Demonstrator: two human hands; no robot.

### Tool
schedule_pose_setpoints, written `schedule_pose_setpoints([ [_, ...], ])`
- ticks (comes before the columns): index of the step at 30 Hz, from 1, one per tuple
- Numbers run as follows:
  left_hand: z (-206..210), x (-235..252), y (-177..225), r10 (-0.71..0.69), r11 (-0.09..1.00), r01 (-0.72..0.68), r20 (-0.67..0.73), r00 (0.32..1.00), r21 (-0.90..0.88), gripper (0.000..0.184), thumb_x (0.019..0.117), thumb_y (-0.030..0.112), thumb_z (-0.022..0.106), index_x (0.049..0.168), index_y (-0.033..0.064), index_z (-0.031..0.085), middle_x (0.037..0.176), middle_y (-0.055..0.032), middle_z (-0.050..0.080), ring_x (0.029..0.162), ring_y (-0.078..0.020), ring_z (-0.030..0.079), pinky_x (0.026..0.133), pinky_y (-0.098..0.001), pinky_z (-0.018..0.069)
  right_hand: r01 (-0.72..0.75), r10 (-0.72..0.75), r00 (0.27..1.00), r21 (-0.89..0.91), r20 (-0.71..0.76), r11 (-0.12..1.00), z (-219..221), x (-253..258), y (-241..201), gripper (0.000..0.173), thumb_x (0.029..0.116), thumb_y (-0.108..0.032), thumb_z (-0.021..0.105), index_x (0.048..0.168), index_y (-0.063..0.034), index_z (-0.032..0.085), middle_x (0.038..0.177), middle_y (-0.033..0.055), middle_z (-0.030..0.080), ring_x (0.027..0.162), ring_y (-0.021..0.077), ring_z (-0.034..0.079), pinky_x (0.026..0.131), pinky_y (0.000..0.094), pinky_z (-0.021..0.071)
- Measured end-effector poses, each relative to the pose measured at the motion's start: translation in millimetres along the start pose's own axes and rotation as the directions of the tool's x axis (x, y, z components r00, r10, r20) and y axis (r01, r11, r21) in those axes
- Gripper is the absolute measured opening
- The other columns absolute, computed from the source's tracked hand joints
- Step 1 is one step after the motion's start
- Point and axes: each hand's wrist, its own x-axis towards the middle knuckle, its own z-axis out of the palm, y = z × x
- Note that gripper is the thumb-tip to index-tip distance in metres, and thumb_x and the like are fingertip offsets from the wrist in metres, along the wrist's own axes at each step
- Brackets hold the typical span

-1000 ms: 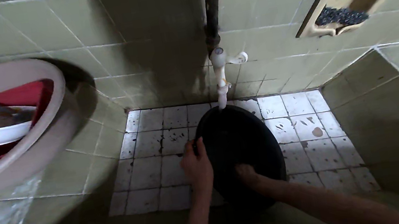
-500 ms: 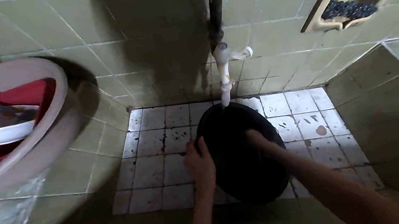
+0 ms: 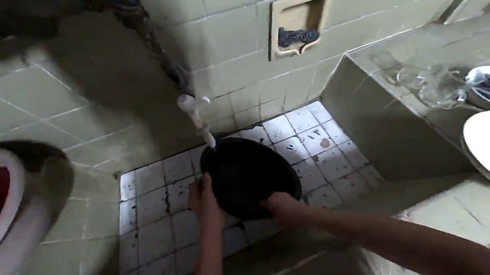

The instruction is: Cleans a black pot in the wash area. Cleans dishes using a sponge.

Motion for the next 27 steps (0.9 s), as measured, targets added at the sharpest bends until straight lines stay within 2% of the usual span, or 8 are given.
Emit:
schedule_pose_setpoints([
  [2,21,8,11,-0.023,0.985,0.039,0.095,0.995,-0.166,0.03,0.1106,0.026,0.044,0.121,0.0018,0.057,0.09,-0.0069,0.062,0.07,-0.0134,0.063,0.064,-0.0324,0.057,-0.007,0.023,0.987,0.101,-0.157,0.995,-15,-12,13,0.03,0.0985,-0.018,0.066,0.12,0.0028,0.068,0.107,0.0261,0.07,0.105,0.043,0.066,0.096,0.0611,0.0485],
  [4,35,25,8,-0.054,0.974,0.087,0.16,0.986,-0.209,0.033,0.1117,0.029,0.04,0.124,0.0031,0.057,0.081,-0.0023,0.061,0.062,-0.0098,0.061,0.058,-0.0269,0.0552,-0.003,0.041,0.969,0.155,-0.243,0.988,-29,-27,22,0.027,0.097,-0.019,0.069,0.115,0.0016,0.069,0.1,0.0229,0.07,0.099,0.039,0.067,0.092,0.0585,0.0497],
  [8,57,76,1,-0.13,0.937,0.206,0.267,0.955,-0.283,0.035,0.1102,0.018,0.044,0.14,-0.0011,0.044,0.109,-0.0125,0.062,0.089,-0.0177,0.067,0.082,-0.0338,0.0581,0.063,0.11,0.854,0.31,-0.509,0.949,-61,-58,51,0.025,0.0908,-0.016,0.076,0.112,-0.0026,0.073,0.098,0.0151,0.074,0.095,0.0279,0.071,0.09,0.0516,0.0559],
  [13,71,92,12,-0.109,0.898,0.194,0.226,0.968,-0.396,0.038,0.1129,0.017,0.031,0.146,-0.0011,0.036,0.135,-0.0159,0.055,0.113,-0.02,0.063,0.096,-0.035,0.0531,0.244,0.402,0.655,0.683,-0.639,0.688,-101,-107,69,0.012,0.0879,-0.006,0.072,0.099,-0.0091,0.073,0.086,0.004,0.074,0.073,0.0139,0.069,0.063,0.0355,0.0593],
  [16,60,80,9,-0.087,0.977,0.134,0.265,0.96,-0.165,0.04,0.1119,0.016,0.038,0.146,-0.0046,0.04,0.14,-0.0203,0.055,0.119,-0.0237,0.062,0.1,-0.0373,0.0517,0.37,0.568,0.563,0.798,-0.6,0.476,-107,-117,75,0.013,0.0837,-0.001,0.07,0.095,-0.0071,0.07,0.082,0.0052,0.074,0.067,0.0138,0.07,0.057,0.0333,0.0594],
  [19,34,58,12,-0.08,0.972,-0.007,0.359,0.93,0.236,0.033,0.1084,0.012,0.049,0.135,-0.0047,0.058,0.129,-0.0229,0.064,0.114,-0.0295,0.067,0.101,-0.0436,0.0538,0.428,0.593,0.586,0.832,-0.553,0.353,-102,-121,74,0.026,0.0787,-0.003,0.072,0.104,-0.0084,0.067,0.087,0.0056,0.075,0.072,0.0145,0.072,0.061,0.0344,0.0615],
  [23,-3,11,26,-0.102,0.807,-0.12,0.337,0.936,0.578,0.028,0.1037,0.023,0.062,0.118,-0.0001,0.07,0.109,-0.0204,0.071,0.094,-0.0322,0.072,0.088,-0.0508,0.0591,0.312,0.386,0.671,0.713,-0.633,0.627,-79,-121,55,0.03,0.0684,-0.002,0.079,0.097,-0.0051,0.072,0.084,0.0071,0.076,0.073,0.0174,0.073,0.065,0.0368,0.0629],
  [27,-44,-50,22,-0.068,0.725,-0.169,0.315,0.947,0.667,0.04,0.1095,0.034,0.048,0.124,0.0021,0.067,0.103,-0.0241,0.07,0.092,-0.0404,0.069,0.085,-0.0598,0.0547,0.169,-0.093,0.866,0.112,-0.491,0.979,-43,-107,41,0.026,0.071,-0.015,0.086,0.094,-0.0094,0.075,0.08,0.0013,0.073,0.074,0.0139,0.071,0.07,0.0389,0.0611],
])
